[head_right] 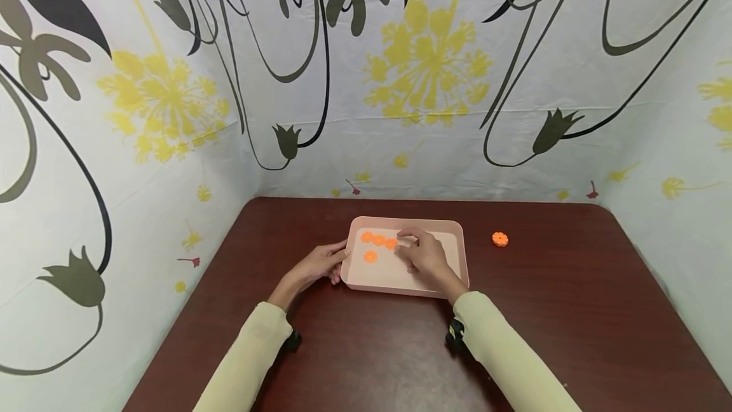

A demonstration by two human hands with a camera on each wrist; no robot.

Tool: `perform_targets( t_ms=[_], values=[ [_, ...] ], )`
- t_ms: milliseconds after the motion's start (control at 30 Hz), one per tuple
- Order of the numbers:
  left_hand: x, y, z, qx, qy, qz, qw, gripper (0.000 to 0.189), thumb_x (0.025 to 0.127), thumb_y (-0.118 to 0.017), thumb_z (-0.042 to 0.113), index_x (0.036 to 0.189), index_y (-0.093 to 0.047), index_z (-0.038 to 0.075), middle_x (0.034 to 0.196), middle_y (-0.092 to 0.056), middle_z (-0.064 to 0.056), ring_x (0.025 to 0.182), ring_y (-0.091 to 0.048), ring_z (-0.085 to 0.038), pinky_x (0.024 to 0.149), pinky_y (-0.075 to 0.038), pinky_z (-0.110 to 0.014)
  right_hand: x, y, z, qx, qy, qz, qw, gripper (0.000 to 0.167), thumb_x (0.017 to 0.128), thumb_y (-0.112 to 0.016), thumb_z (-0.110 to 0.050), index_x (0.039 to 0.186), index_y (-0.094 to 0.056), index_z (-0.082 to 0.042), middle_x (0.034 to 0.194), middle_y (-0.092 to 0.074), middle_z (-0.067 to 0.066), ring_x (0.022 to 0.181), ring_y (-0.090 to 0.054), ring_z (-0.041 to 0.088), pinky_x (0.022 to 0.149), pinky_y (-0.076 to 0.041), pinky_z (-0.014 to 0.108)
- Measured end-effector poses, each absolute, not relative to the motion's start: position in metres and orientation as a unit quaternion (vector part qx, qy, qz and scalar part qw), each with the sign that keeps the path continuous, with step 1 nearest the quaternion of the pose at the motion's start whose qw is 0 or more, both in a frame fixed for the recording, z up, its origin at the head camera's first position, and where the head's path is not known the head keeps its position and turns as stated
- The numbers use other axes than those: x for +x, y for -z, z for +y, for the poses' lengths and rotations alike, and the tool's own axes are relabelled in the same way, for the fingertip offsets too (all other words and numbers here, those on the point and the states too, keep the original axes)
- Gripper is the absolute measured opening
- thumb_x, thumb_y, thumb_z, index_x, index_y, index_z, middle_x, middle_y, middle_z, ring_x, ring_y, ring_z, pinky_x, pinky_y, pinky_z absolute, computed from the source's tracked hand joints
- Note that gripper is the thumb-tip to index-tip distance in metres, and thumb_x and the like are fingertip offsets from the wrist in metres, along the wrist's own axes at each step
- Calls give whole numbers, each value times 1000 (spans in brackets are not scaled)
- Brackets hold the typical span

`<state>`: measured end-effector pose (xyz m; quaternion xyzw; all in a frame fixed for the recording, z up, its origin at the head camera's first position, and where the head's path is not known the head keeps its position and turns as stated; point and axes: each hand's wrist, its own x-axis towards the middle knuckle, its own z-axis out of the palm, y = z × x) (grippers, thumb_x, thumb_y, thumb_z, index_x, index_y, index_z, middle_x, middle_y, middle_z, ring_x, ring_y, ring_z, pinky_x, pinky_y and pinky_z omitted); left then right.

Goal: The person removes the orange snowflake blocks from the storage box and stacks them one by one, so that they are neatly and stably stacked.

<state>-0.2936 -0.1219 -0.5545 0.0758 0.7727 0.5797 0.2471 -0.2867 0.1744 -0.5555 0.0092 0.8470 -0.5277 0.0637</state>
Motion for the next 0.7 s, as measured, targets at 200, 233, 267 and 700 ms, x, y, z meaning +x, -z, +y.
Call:
perform_targets(
  t_ms=[200, 233, 267, 700],
  values=[
    [-295, 557, -123, 79, -577, 773, 251, 58, 110, -58, 35, 164, -40, 19, 69, -60, -4, 56, -60, -12, 58, -58, -26, -290, 555, 171, 16, 512, 856, 68, 42, 93, -82, -20, 133, -70, -17, 73, -58, 3, 48, -58, 14, 49, -49, 27],
    [-296, 557, -123, 78, -577, 773, 251, 58, 110, -58, 35, 164, -41, 20, 69, -61, -4, 56, -60, -12, 58, -58, -26, -290, 555, 171, 16, 508, 859, 66, 41, 93, -82, -20, 133, -71, -18, 75, -59, 3, 48, -58, 14, 49, -50, 27],
    [-296, 557, -123, 77, -577, 773, 251, 58, 110, -58, 35, 164, -41, 20, 69, -61, -4, 56, -60, -12, 58, -58, -27, -291, 556, 171, 17, 503, 862, 65, 41, 93, -82, -21, 132, -71, -18, 75, -59, 3, 48, -59, 14, 49, -50, 27],
    [-294, 556, -123, 68, -572, 778, 252, 59, 110, -59, 37, 164, -41, 22, 69, -60, -4, 57, -60, -12, 58, -58, -26, -297, 559, 163, 8, 390, 920, 27, 37, 89, -85, -39, 124, -80, -26, 102, -79, 5, 72, -64, 17, 64, -43, 29]
  ],
)
